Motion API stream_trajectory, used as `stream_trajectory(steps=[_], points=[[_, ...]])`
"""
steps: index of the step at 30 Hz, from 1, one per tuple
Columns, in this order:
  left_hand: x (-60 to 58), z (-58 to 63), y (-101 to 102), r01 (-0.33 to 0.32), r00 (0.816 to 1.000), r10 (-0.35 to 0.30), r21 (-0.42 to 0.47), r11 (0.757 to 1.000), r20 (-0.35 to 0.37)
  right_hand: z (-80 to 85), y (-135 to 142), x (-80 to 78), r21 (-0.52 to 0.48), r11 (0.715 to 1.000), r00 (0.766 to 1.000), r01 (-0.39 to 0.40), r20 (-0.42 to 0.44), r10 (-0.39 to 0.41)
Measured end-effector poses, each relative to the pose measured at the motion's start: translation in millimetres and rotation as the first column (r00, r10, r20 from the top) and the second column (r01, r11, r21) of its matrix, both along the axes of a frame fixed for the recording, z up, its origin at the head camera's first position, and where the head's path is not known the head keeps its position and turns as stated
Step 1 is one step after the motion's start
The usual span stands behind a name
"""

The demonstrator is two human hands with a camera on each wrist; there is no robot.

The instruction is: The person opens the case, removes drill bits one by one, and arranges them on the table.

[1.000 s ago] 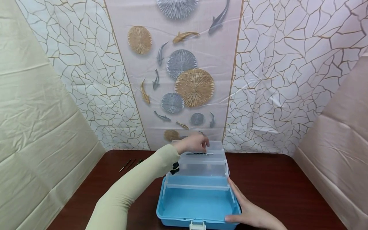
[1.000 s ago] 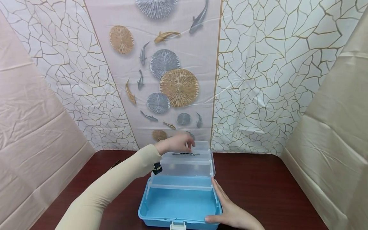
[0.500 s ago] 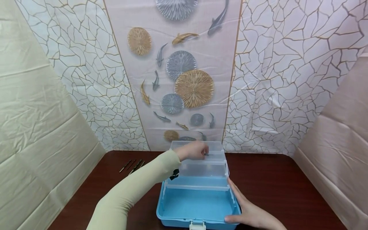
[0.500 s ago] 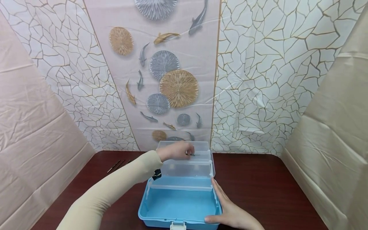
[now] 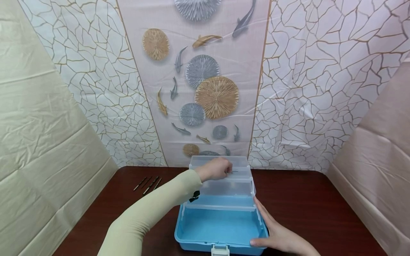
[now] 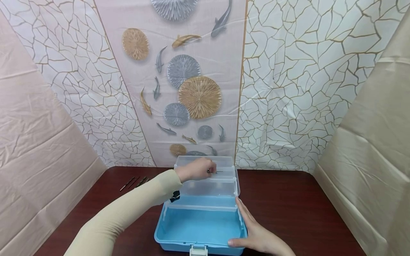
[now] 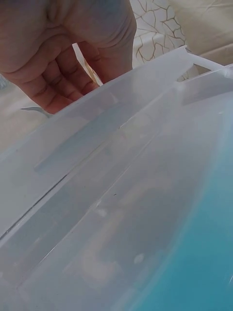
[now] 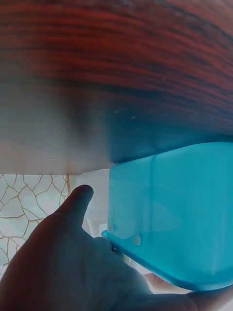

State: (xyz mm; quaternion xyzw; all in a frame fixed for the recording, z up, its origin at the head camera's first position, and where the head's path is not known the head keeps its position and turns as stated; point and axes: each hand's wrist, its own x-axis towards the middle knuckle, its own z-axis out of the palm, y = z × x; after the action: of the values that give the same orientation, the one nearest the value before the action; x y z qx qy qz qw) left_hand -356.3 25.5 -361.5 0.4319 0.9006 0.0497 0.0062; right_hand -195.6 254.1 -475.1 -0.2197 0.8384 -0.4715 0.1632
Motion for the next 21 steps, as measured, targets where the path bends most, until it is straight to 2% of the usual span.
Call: stream_trajectory(steps=[14, 21], points=[[-1.8, -3.4, 0.0, -0.032, 0.999, 0.031, -0.012, 0.999, -0.021, 1.2, 0.4, 0.7, -0.026, 1.0, 1.0, 0.012, -0.006, -0.012], [2.0, -0.6, -0.1, -0.046, 0.999, 0.046, -0.014, 0.999, -0.004, 1.3, 0.6, 2.5, -0.026, 1.0, 1.0, 0.007, -0.016, -0.007]])
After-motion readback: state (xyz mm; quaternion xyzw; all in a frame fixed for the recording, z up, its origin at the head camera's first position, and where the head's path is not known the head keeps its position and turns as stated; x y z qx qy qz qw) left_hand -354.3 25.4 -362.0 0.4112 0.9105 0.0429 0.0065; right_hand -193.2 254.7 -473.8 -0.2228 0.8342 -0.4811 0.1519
